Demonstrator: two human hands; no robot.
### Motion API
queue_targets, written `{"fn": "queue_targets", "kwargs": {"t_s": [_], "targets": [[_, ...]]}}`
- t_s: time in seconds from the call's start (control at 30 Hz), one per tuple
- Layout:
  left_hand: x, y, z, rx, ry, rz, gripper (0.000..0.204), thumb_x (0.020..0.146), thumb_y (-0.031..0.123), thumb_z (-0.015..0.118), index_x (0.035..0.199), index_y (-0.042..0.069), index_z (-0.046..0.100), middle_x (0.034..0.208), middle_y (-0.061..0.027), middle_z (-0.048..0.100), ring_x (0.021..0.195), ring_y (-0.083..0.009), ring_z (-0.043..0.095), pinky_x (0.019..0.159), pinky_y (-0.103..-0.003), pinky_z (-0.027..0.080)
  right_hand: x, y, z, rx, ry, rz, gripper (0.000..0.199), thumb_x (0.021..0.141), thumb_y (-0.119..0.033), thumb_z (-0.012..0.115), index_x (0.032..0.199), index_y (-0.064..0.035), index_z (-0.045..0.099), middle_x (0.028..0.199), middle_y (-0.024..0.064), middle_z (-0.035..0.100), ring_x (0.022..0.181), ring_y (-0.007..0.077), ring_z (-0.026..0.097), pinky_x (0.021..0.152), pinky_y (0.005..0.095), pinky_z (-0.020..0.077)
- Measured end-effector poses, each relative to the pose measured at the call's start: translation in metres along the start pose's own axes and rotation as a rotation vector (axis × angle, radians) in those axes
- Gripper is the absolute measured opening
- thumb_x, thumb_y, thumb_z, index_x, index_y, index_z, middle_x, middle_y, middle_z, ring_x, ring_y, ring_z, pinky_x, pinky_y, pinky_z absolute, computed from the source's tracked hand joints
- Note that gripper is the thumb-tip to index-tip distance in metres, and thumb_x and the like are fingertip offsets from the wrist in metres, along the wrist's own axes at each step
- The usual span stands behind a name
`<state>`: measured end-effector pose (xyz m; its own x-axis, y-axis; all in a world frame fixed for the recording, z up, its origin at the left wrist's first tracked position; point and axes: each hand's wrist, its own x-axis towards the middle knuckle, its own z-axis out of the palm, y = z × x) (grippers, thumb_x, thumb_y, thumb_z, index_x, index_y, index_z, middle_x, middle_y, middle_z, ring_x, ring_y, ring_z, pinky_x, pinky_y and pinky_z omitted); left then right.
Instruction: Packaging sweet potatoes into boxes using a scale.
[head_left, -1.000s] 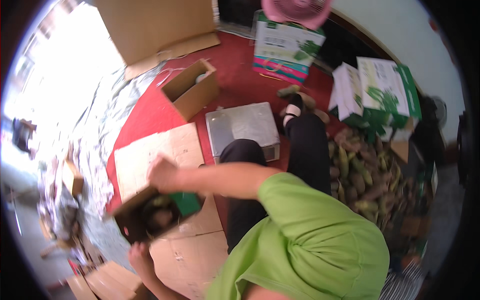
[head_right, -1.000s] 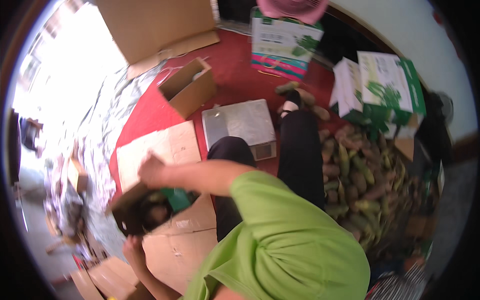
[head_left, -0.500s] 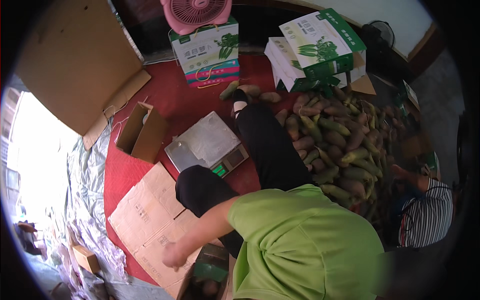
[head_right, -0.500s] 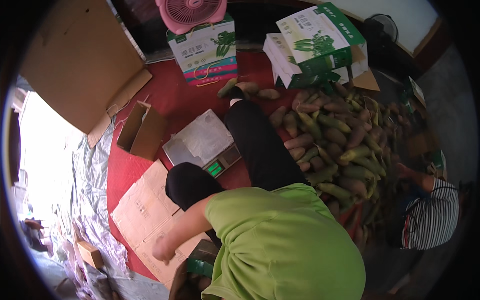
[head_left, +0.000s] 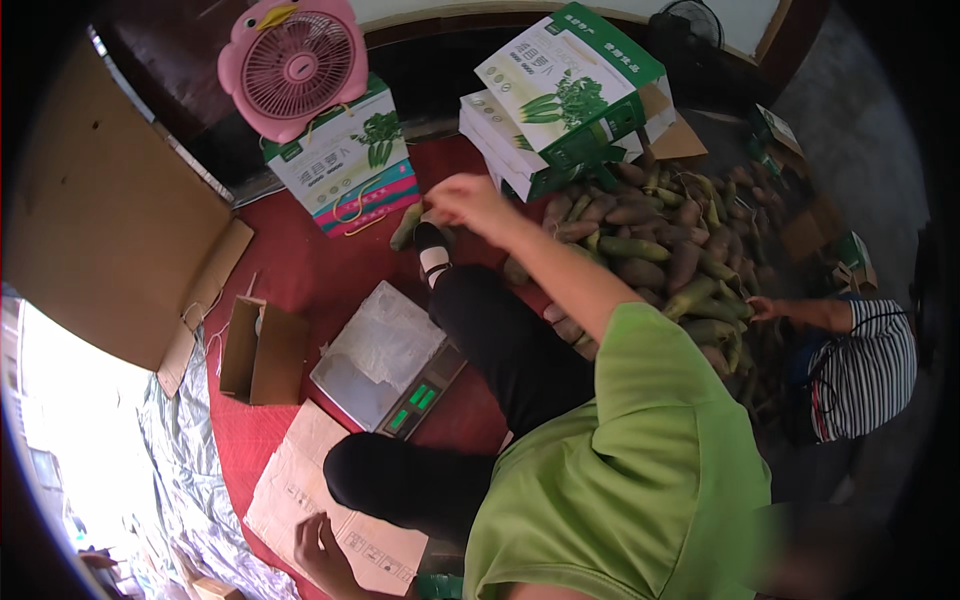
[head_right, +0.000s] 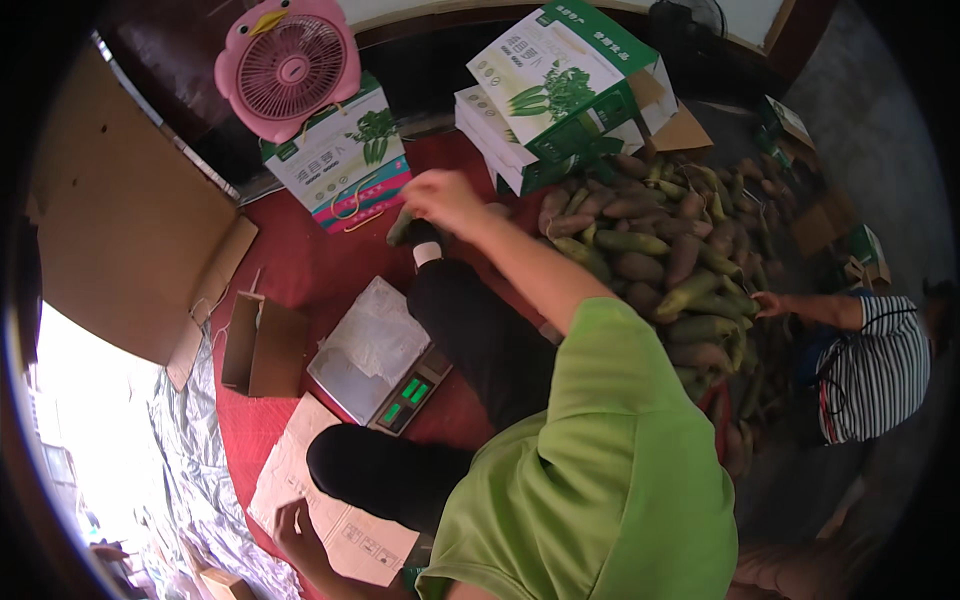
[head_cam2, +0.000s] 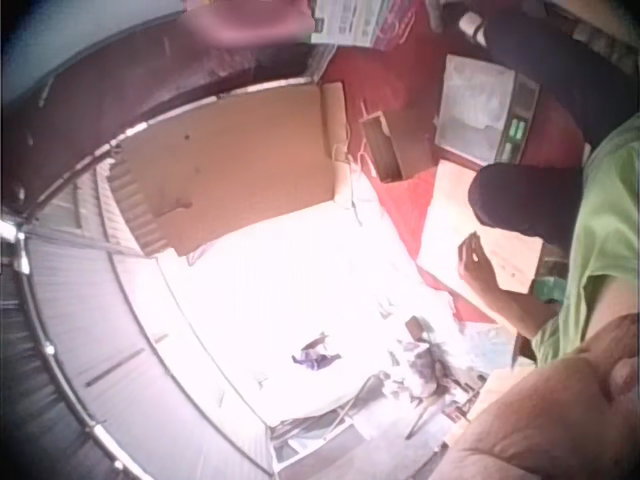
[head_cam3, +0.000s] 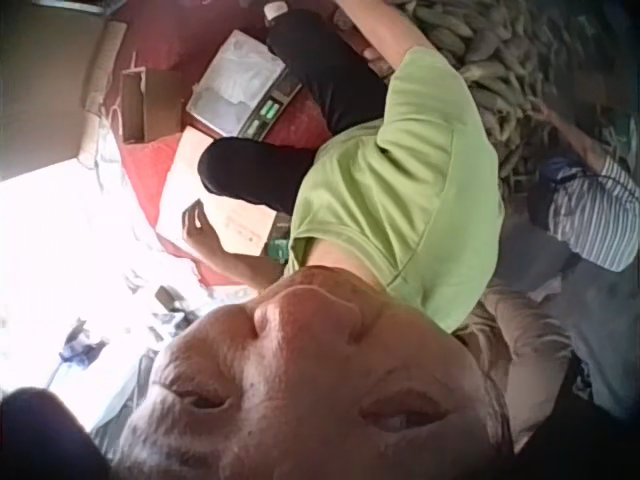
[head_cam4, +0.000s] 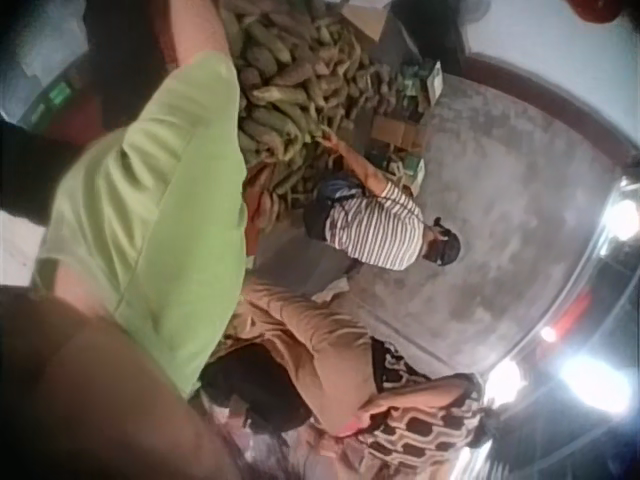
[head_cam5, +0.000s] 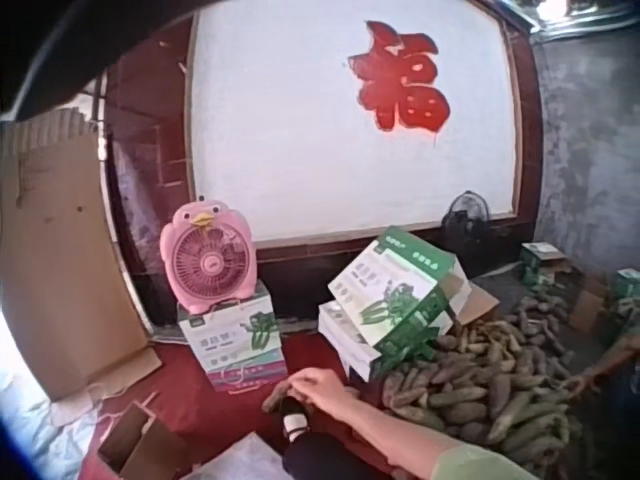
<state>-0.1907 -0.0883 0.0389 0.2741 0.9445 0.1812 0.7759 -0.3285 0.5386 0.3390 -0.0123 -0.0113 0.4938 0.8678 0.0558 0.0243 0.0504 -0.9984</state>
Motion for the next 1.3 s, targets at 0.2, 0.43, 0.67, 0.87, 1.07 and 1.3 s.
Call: {"fn": "queue_targets", "kwargs": {"t_s": [0.2,0.43,0.67,0.87,1.07,1.3], "targets": [[0.092,0.087,0.059,-0.238,-0.175,0.235,0.011,0.078,-0.006,0.063,0.088,-0.003,0.068,0.084,-0.0148,0.067,0.076,-0.0259,0.066,0.068,-0.032,0.051,-0.002,0.043,-0.183,0.080,0.654,0.188,0.019,0.088,-0.018,0.063,0.106,-0.0129,0.064,0.087,0.0017,0.067,0.067,0.0096,0.060,0.055,0.0226,0.0466],[0.149,0.131,0.139,-0.405,-0.455,0.286,0.008,0.080,-0.001,0.066,0.087,-0.001,0.069,0.083,-0.0120,0.068,0.075,-0.0231,0.065,0.069,-0.030,0.049,0.006,0.049,-0.293,0.176,0.941,0.233,0.032,0.093,-0.016,0.057,0.125,-0.0163,0.052,0.092,0.0022,0.064,0.068,0.0124,0.059,0.055,0.0275,0.0460],[0.145,0.086,0.193,-0.345,-0.571,0.141,0.010,0.080,0.002,0.067,0.088,-0.001,0.070,0.082,-0.0138,0.068,0.077,-0.0248,0.066,0.071,-0.032,0.050,0.026,0.032,-0.325,0.245,0.921,0.188,0.047,0.093,-0.015,0.057,0.138,-0.0170,0.043,0.092,0.0055,0.064,0.069,0.0129,0.056,0.056,0.0292,0.0443],[0.142,0.081,0.195,-0.313,-0.555,0.069,0.012,0.080,0.002,0.065,0.090,-0.002,0.070,0.084,-0.0141,0.068,0.077,-0.0226,0.067,0.071,-0.031,0.052,0.043,0.039,-0.340,0.432,0.827,0.158,0.043,0.087,-0.017,0.067,0.125,-0.0166,0.049,0.081,0.0008,0.058,0.066,0.0112,0.051,0.059,0.0309,0.0449],[0.142,0.080,0.185,-0.314,-0.495,0.082,0.012,0.081,0.002,0.065,0.090,-0.002,0.070,0.085,-0.0139,0.068,0.076,-0.0224,0.067,0.071,-0.030,0.052,0.051,0.021,-0.286,0.359,0.790,-0.021,0.029,0.081,-0.011,0.072,0.098,-0.0142,0.049,0.079,-0.0014,0.055,0.068,0.0101,0.053,0.061,0.0288,0.0449],[0.143,0.077,0.167,-0.305,-0.423,0.071,0.011,0.081,0.002,0.065,0.090,-0.002,0.070,0.086,-0.0133,0.068,0.077,-0.0230,0.066,0.071,-0.031,0.051,0.032,-0.037,-0.231,0.247,0.734,-0.287,0.024,0.076,-0.003,0.073,0.094,-0.0076,0.056,0.073,-0.0040,0.055,0.065,0.0059,0.052,0.059,0.0203,0.0419]]}}
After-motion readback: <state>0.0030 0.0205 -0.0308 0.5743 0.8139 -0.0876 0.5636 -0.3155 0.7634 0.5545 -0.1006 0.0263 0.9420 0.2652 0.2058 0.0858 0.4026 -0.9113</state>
